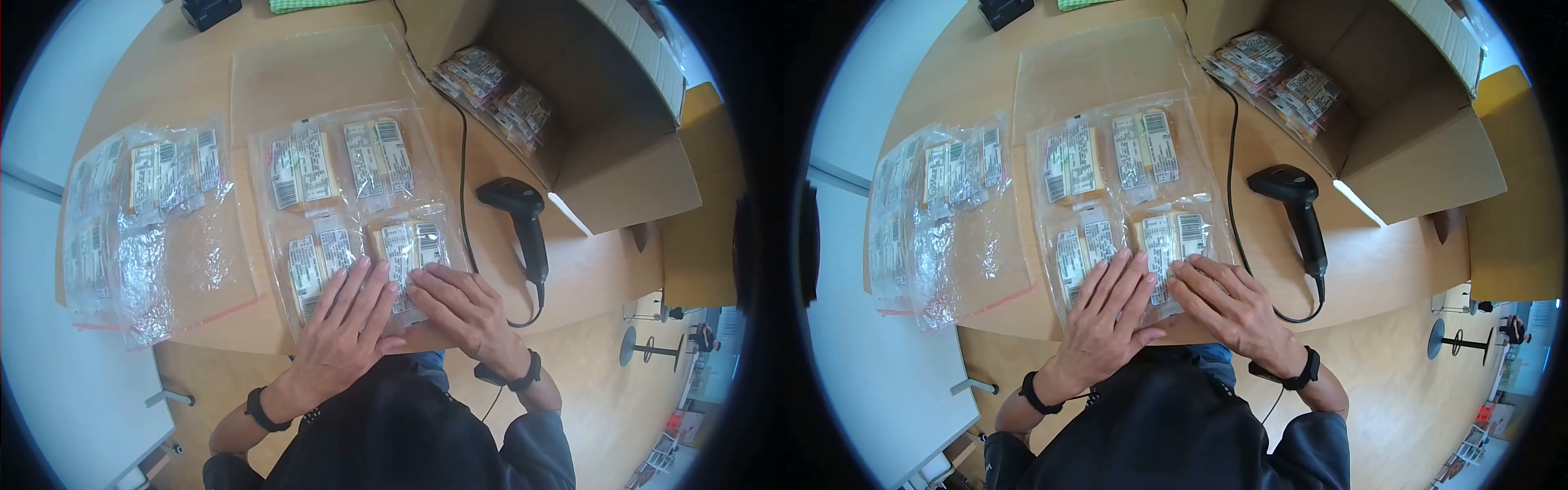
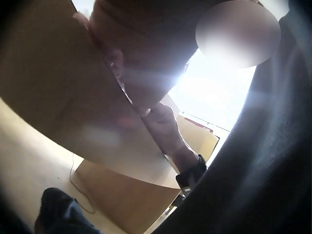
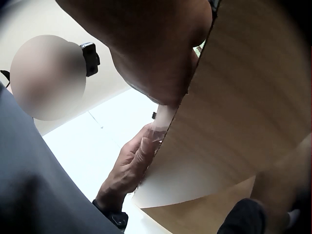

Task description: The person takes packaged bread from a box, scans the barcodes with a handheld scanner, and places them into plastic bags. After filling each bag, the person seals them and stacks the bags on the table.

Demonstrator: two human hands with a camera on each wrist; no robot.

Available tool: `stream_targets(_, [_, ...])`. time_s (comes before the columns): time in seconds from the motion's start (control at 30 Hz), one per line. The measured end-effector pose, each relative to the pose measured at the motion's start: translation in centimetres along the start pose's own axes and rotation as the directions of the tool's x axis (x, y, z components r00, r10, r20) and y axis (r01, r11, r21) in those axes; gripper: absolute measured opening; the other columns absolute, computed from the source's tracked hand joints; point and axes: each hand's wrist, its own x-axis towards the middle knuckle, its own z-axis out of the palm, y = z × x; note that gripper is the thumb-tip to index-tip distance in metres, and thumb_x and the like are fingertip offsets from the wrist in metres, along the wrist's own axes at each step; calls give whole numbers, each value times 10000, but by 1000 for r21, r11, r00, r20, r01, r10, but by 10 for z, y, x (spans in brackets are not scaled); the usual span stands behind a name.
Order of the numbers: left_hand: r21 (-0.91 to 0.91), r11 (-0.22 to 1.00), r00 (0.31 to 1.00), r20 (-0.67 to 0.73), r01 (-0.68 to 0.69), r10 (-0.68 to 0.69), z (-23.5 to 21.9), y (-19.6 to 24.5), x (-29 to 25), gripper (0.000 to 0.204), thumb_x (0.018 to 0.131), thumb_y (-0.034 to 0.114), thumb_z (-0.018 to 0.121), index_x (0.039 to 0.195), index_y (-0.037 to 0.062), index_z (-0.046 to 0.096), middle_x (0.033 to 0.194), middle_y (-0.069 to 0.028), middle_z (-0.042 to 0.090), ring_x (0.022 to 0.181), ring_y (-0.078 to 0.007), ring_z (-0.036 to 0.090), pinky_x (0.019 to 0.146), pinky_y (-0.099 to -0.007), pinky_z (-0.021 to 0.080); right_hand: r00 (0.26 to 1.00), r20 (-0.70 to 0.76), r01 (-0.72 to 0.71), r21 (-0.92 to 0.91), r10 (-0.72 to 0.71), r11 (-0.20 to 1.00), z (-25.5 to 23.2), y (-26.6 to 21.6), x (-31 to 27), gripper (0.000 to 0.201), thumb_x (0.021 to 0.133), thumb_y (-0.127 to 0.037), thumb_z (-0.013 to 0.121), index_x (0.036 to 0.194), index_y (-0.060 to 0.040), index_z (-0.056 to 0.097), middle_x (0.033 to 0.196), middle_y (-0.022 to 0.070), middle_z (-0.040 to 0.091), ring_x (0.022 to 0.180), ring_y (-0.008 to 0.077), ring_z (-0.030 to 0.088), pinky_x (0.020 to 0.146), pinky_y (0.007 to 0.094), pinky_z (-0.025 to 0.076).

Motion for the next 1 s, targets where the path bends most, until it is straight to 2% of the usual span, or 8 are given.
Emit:
stream_targets(0.17, [42,999,1000,-5,-2,2,0,0,3,599,932,309,704,1399,-40,565,1552,-198,491,1447,-389,457,1198,-508,335,1000,-7,0,-9,0,1000,5,2,-4,483,849,-149,664,1325,-68,653,1398,121,636,1291,308,605,950,393,526])
stream_targets(0.23, [28,1000,1000,-10,6,-5,0,0,4,577,932,286,703,1392,-36,571,1547,-189,501,1442,-383,465,1195,-502,338,1000,-26,-3,-4,3,1000,4,2,-4,537,776,-153,786,1294,-80,667,1379,109,651,1261,314,636,922,399,543])
stream_targets(0.37, [22,1000,1000,-9,21,-21,-1,1,5,584,922,303,716,1381,-31,581,1530,-184,524,1425,-378,487,1186,-500,351,996,-27,-85,41,86,996,3,-2,-12,580,784,-185,826,1321,-61,644,1460,156,580,1302,333,599,973,410,538])
stream_targets(0.43, [18,1000,1000,-9,24,-24,-1,1,6,592,919,312,720,1381,-30,581,1525,-185,530,1420,-378,494,1183,-502,355,981,-103,-156,72,163,985,7,0,-18,641,740,-199,887,1311,-50,638,1461,181,564,1278,355,609,981,423,563])
stream_targets(0.57, [15,1000,999,-30,17,-17,-1,1,5,596,917,325,724,1376,-29,584,1521,-185,535,1412,-381,502,1179,-504,361,966,-117,-226,57,232,972,4,-6,-17,627,739,-200,888,1295,-49,641,1420,189,588,1225,367,636,974,421,581])
stream_targets(0.77, [7,1000,1000,-15,-20,20,-6,-12,-5,607,916,350,727,1373,-22,580,1521,-180,536,1418,-371,496,1181,-500,355,976,-125,-178,34,181,984,11,-19,-19,643,752,-232,894,1318,-57,645,1373,185,620,1140,337,674,949,402,588])
stream_targets(0.93, [-27,999,1000,2,-22,22,-9,-9,-3,633,921,382,721,1385,-20,566,1521,-175,535,1422,-360,490,1182,-497,350,972,-103,-204,81,212,976,5,-19,-19,625,795,-306,873,1324,-59,650,1384,183,617,1111,315,677,914,394,592])
stream_targets(1.0, [12,999,999,-12,-31,32,-7,-10,-5,615,933,380,707,1377,-23,573,1520,-173,537,1418,-359,493,1179,-496,353,970,-116,-203,83,211,976,7,-19,-19,643,778,-290,878,1332,-60,650,1374,183,624,1107,328,681,899,403,590])
